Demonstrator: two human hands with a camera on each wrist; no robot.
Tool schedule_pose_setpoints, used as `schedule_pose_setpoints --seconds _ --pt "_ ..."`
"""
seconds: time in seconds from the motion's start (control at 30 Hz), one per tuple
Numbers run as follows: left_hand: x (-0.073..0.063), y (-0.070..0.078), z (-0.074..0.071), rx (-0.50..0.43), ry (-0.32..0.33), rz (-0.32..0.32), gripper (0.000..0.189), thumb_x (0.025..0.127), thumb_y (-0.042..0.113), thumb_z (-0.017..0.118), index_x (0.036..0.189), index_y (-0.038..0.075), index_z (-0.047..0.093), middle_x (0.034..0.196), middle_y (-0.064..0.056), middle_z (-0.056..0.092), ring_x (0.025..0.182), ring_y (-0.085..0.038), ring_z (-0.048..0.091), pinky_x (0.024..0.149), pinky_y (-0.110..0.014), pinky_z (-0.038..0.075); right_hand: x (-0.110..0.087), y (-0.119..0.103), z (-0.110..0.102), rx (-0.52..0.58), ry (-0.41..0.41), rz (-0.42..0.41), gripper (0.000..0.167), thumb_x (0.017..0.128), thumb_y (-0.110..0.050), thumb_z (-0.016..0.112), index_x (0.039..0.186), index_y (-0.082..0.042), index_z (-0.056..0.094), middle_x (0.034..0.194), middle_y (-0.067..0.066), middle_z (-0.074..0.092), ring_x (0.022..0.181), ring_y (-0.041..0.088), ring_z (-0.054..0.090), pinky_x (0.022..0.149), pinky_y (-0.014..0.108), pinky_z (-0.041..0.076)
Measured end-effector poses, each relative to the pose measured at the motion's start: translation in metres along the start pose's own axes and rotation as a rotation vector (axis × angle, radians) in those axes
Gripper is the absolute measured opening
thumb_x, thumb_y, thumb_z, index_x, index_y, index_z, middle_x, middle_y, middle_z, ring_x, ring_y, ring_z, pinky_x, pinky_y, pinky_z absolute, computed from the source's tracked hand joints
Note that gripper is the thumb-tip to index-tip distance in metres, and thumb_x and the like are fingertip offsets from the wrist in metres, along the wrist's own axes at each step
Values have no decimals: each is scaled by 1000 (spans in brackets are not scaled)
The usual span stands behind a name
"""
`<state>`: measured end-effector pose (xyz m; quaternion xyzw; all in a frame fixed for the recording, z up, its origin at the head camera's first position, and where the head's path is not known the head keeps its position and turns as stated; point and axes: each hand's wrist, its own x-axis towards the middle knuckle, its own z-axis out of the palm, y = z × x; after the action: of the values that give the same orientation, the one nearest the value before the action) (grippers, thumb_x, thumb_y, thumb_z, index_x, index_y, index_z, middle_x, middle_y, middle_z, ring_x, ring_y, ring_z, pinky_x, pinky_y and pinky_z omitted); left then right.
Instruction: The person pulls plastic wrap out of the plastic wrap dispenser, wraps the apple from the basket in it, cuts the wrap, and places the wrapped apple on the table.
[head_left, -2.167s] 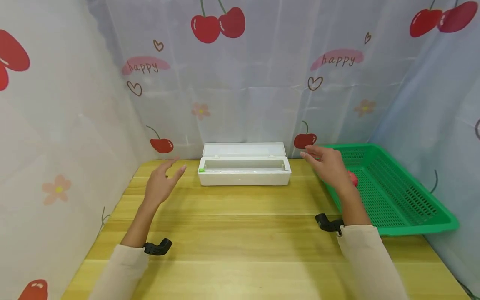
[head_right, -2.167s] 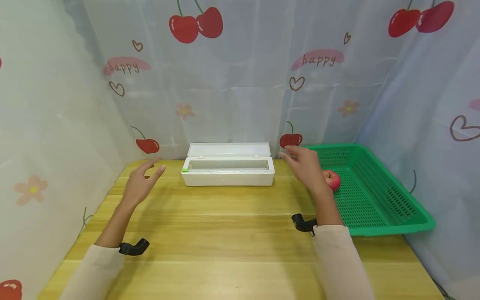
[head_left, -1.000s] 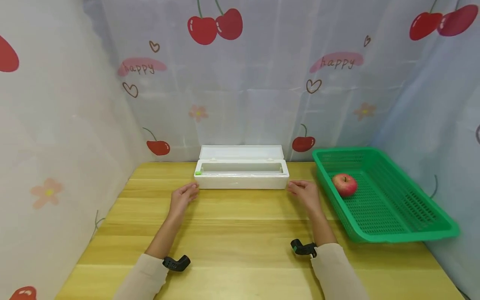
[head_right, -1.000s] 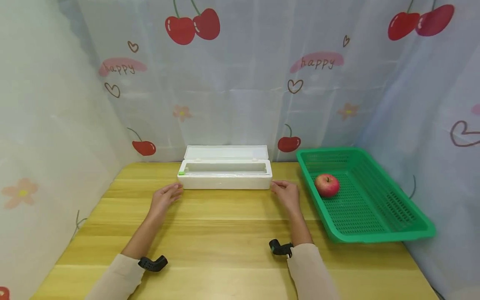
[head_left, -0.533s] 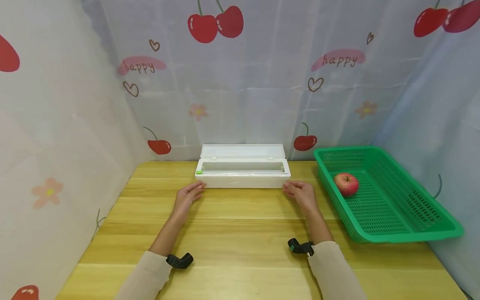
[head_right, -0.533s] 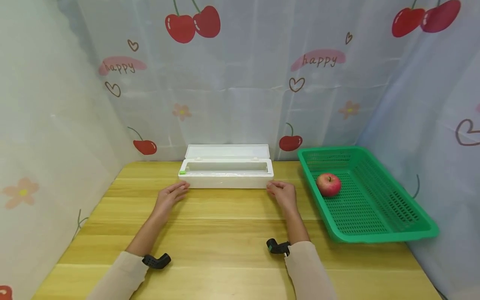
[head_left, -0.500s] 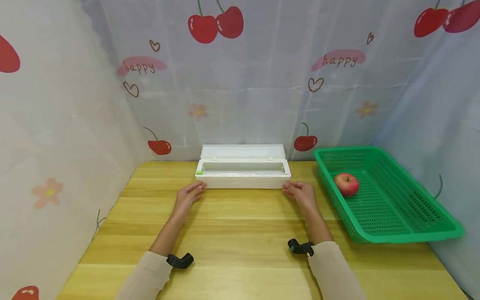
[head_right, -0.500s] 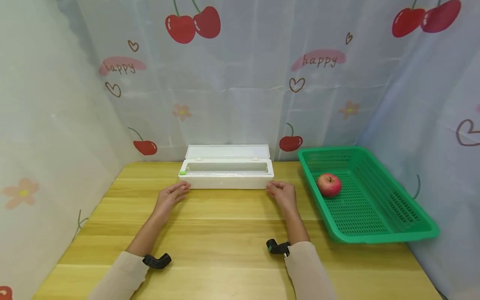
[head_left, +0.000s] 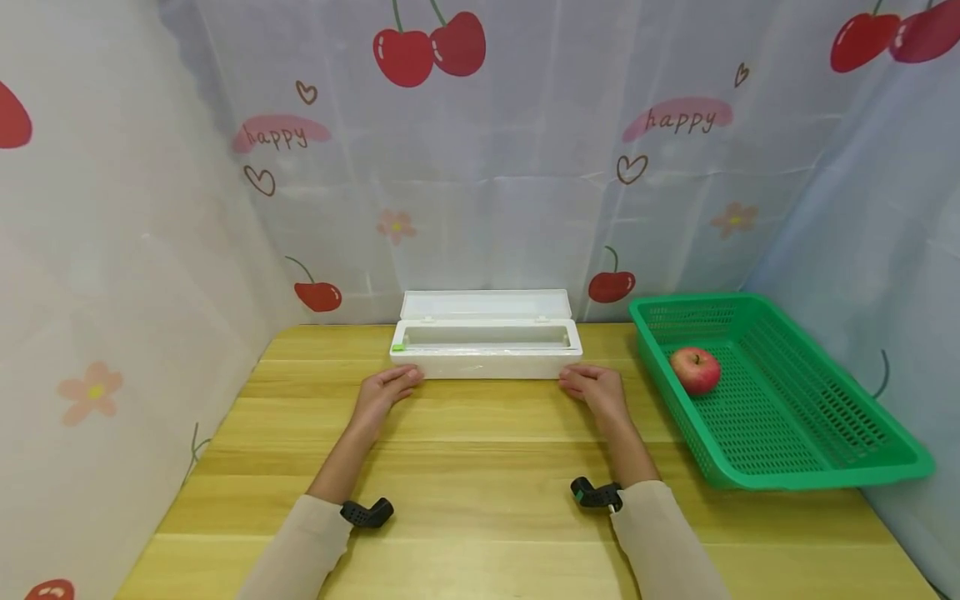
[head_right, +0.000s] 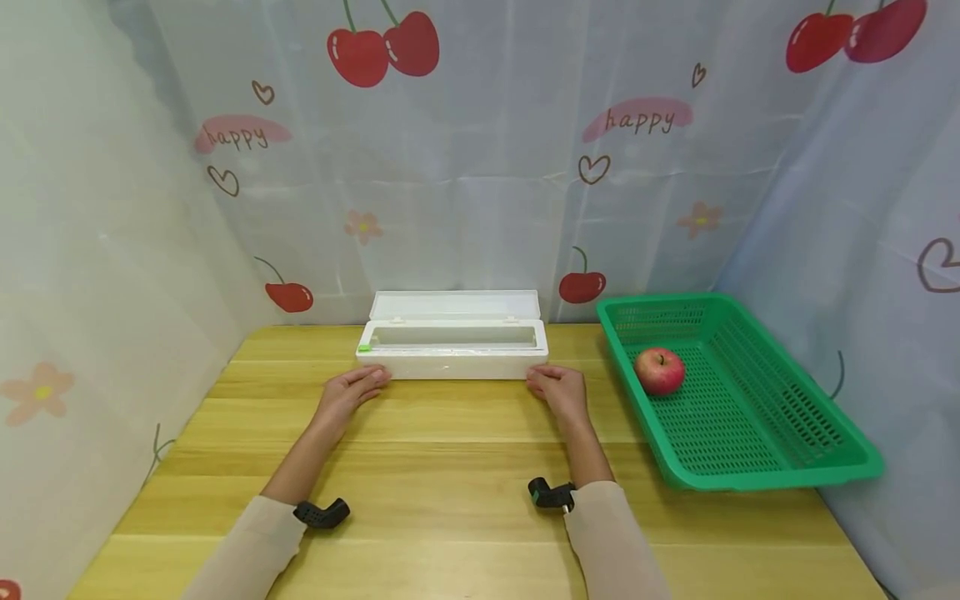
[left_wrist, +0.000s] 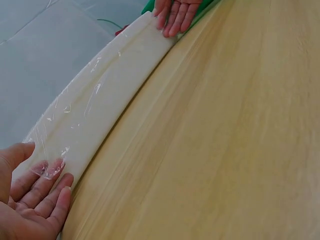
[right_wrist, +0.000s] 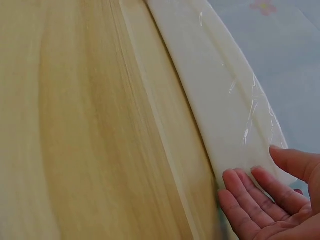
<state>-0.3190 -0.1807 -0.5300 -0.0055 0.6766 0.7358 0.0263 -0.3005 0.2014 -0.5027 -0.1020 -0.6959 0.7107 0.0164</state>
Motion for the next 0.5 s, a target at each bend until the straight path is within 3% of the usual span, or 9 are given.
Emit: schedule_pose_setpoints --seconds 0.23,0.5 --pt "7 -9 2 4 -31 26 40 95 19 74 124 -8 67 113 -11 75 106 -17 71 97 -38 55 2 5 3 4 -15 -1 31 93 -2 72 118 15 66 96 11 74 82 12 73 85 32 60" --pt "9 -10 1 -31 -31 29 36 97 19 71 120 -9 68 110 -10 76 105 -18 72 98 -37 55 6 6 4 -3 0 -2 31 94 -5 72 118 15 66 97 12 74 82 11 73 82 29 60"
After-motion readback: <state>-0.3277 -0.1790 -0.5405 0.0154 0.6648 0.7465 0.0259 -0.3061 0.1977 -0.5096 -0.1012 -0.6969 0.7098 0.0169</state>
